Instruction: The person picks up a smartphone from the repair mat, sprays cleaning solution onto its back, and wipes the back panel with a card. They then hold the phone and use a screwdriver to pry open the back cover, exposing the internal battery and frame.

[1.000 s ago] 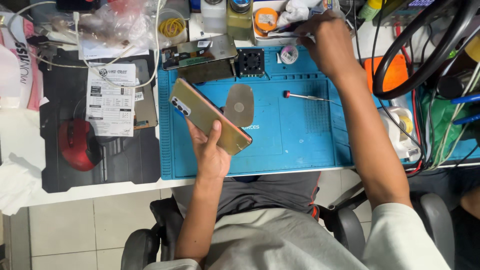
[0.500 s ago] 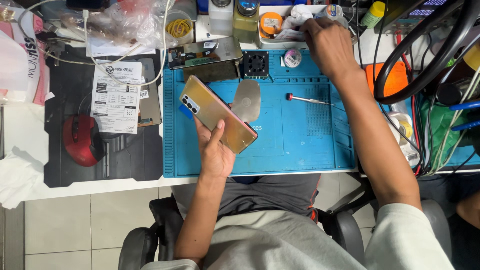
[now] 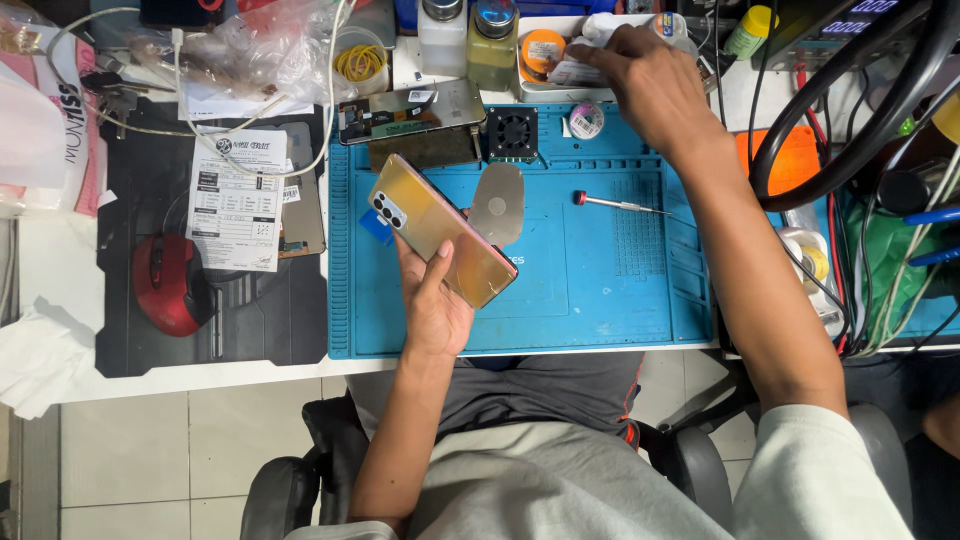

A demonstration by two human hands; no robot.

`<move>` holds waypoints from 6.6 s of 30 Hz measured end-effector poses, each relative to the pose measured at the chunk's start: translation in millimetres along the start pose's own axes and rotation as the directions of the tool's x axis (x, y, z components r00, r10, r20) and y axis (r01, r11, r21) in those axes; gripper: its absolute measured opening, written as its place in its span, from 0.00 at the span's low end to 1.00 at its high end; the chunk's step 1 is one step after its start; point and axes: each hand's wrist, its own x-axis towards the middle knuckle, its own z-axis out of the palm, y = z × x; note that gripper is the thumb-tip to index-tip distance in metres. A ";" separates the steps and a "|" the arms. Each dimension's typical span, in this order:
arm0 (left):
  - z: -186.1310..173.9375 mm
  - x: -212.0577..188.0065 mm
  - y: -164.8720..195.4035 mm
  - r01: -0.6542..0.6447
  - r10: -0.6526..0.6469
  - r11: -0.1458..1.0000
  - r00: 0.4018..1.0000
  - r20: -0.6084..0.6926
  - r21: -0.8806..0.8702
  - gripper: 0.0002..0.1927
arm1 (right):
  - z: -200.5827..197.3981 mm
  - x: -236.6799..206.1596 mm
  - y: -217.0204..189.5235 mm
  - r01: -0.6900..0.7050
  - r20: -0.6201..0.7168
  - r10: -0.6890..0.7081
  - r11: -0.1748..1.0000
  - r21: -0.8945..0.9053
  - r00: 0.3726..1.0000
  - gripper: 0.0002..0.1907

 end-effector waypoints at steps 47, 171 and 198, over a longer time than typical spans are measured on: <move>4.1 5.8 -3.5 0.028 -0.028 1.000 0.998 0.059 -0.013 0.34 | -5.2 11.2 -16.5 -0.085 -0.054 0.096 0.980 0.177 0.994 0.07; 27.4 -4.5 6.5 -0.015 0.073 0.989 0.917 0.393 -0.147 0.34 | -59.1 -92.6 -178.9 -0.555 0.628 0.276 -0.302 0.775 0.727 0.11; 19.2 -40.9 17.7 0.046 0.020 0.987 0.912 0.409 -0.152 0.24 | -53.6 -129.5 -237.1 -0.287 0.270 0.451 -0.031 0.957 0.851 0.07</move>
